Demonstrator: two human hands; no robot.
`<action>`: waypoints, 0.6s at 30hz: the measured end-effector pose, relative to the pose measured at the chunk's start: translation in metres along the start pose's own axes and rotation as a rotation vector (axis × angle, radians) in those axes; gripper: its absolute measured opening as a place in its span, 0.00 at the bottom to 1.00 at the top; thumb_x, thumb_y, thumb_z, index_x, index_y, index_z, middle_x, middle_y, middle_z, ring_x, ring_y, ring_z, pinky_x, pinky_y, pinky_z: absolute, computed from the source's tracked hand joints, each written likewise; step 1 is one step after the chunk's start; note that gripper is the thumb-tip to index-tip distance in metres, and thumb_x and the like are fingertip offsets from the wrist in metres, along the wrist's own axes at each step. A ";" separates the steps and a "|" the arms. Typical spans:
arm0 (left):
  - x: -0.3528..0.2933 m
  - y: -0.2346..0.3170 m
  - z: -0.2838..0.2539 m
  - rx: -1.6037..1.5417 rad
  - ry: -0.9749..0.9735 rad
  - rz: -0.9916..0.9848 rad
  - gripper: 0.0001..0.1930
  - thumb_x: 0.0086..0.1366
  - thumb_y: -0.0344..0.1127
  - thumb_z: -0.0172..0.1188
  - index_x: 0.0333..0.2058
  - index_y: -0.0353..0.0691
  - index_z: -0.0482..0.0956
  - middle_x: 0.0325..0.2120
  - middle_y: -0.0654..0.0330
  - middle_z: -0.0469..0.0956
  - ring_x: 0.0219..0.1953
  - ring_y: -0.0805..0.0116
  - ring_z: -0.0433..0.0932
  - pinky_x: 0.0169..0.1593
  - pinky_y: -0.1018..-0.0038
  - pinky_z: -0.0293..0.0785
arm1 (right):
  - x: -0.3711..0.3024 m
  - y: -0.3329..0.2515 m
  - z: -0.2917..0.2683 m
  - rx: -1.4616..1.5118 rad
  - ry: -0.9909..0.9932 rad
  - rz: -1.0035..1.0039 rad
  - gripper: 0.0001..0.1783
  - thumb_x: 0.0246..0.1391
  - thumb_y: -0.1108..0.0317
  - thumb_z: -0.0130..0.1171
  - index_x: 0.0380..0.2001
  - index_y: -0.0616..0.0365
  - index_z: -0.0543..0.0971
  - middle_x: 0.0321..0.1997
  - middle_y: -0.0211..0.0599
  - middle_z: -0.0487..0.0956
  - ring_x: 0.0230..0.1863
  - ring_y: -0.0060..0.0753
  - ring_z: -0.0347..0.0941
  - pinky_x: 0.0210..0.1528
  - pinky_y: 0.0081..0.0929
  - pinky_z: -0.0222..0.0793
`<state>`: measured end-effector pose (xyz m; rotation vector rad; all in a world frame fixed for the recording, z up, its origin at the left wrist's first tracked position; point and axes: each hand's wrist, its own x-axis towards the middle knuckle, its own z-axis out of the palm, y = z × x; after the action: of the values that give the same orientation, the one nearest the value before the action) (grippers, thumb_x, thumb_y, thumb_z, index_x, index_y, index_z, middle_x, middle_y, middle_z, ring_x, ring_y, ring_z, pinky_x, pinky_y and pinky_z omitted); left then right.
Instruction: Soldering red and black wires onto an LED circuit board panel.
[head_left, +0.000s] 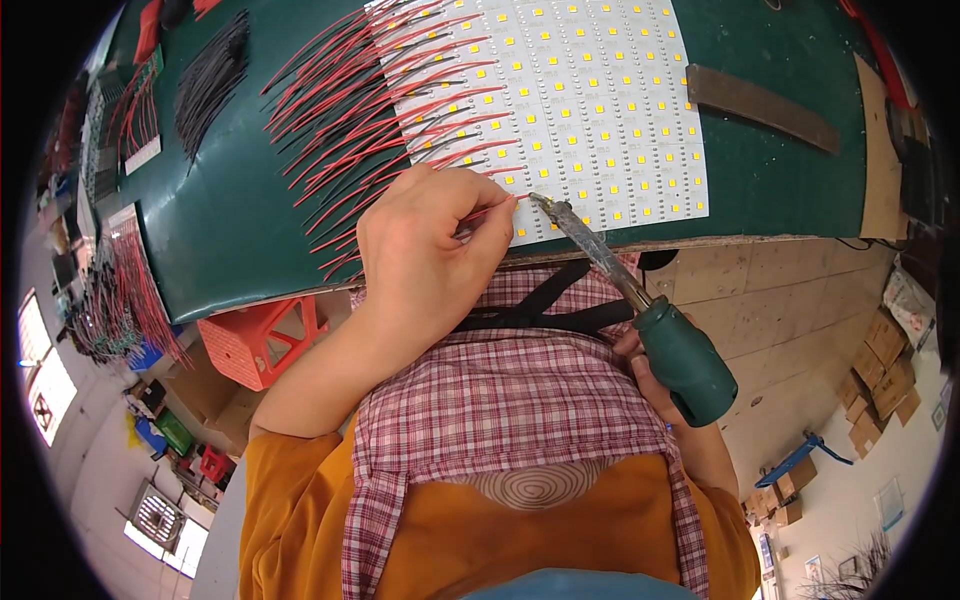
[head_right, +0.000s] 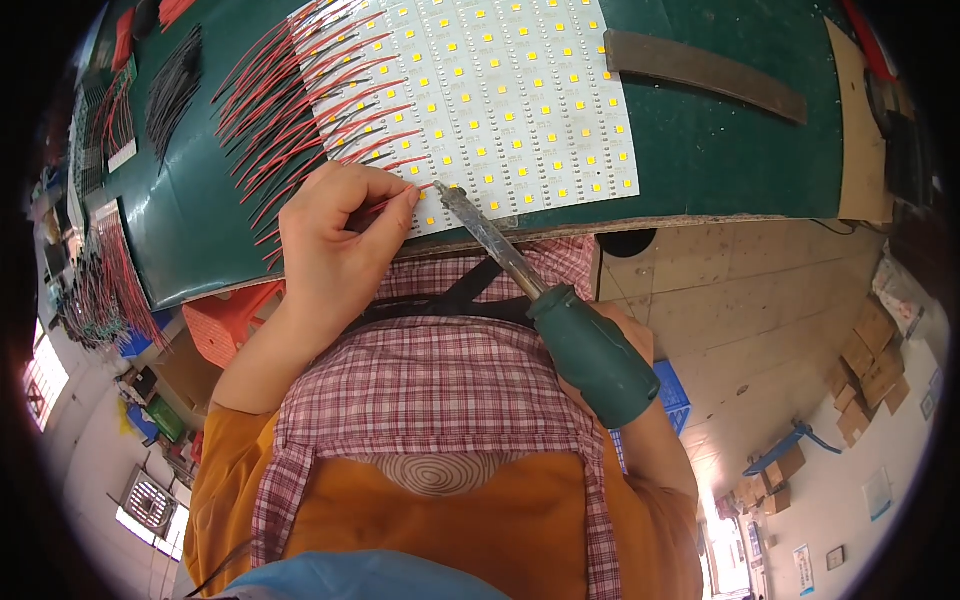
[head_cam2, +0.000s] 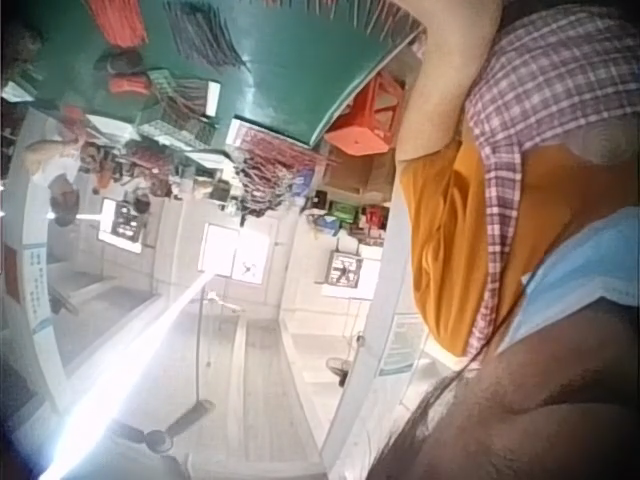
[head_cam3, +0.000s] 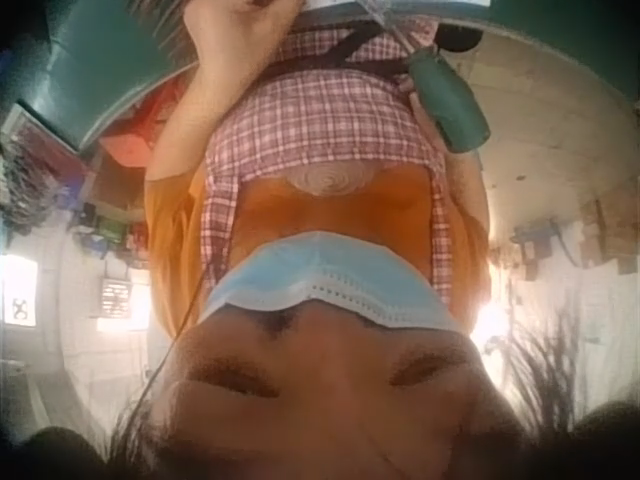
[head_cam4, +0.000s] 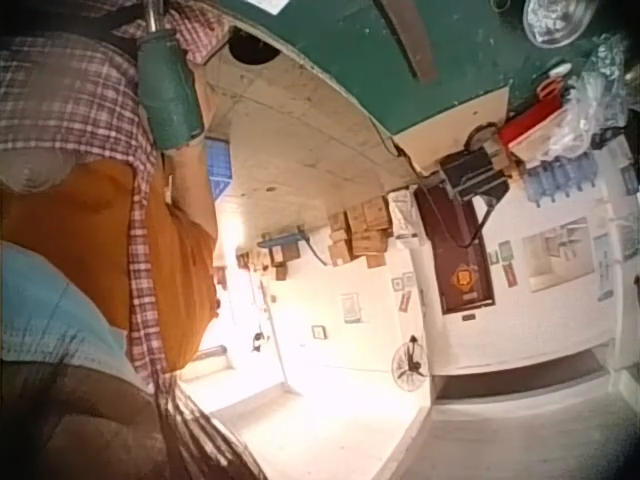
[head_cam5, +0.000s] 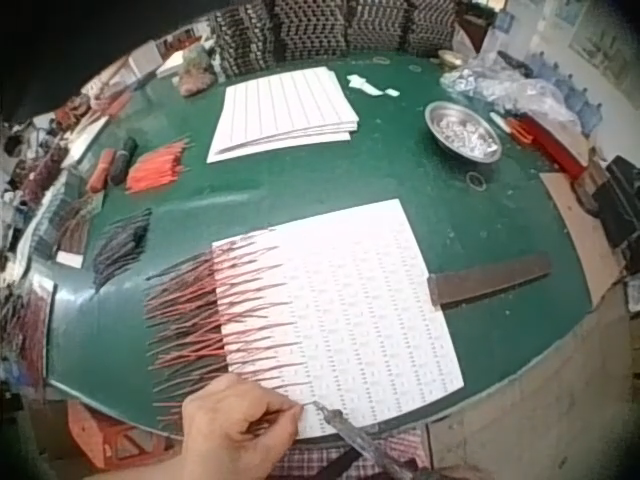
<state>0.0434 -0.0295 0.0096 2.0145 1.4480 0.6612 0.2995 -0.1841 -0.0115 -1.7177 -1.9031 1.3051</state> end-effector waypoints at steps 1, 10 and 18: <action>0.001 0.000 0.001 0.022 0.026 -0.001 0.04 0.53 0.28 0.71 0.26 0.41 0.84 0.22 0.62 0.81 0.27 0.61 0.78 0.30 0.67 0.73 | -0.001 0.003 0.002 -0.001 0.001 0.001 0.15 0.60 0.70 0.61 0.48 0.62 0.75 0.37 0.39 0.82 0.39 0.27 0.78 0.45 0.24 0.74; -0.001 0.002 -0.002 0.029 -0.003 0.017 0.03 0.56 0.25 0.69 0.28 0.36 0.83 0.23 0.59 0.81 0.28 0.68 0.77 0.32 0.73 0.73 | -0.007 -0.006 0.009 0.559 0.245 0.130 0.15 0.47 0.75 0.66 0.41 0.55 0.82 0.32 0.31 0.86 0.35 0.31 0.84 0.39 0.28 0.78; 0.001 0.007 -0.028 0.169 0.002 0.226 0.07 0.56 0.22 0.69 0.34 0.36 0.85 0.26 0.58 0.80 0.30 0.62 0.77 0.36 0.71 0.72 | -0.013 0.004 0.004 0.044 0.130 0.033 0.15 0.45 0.73 0.67 0.39 0.50 0.85 0.32 0.28 0.86 0.32 0.32 0.83 0.40 0.28 0.78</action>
<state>0.0295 -0.0259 0.0342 2.3335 1.3271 0.6512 0.3027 -0.1976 -0.0122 -1.7735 -1.7693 1.2058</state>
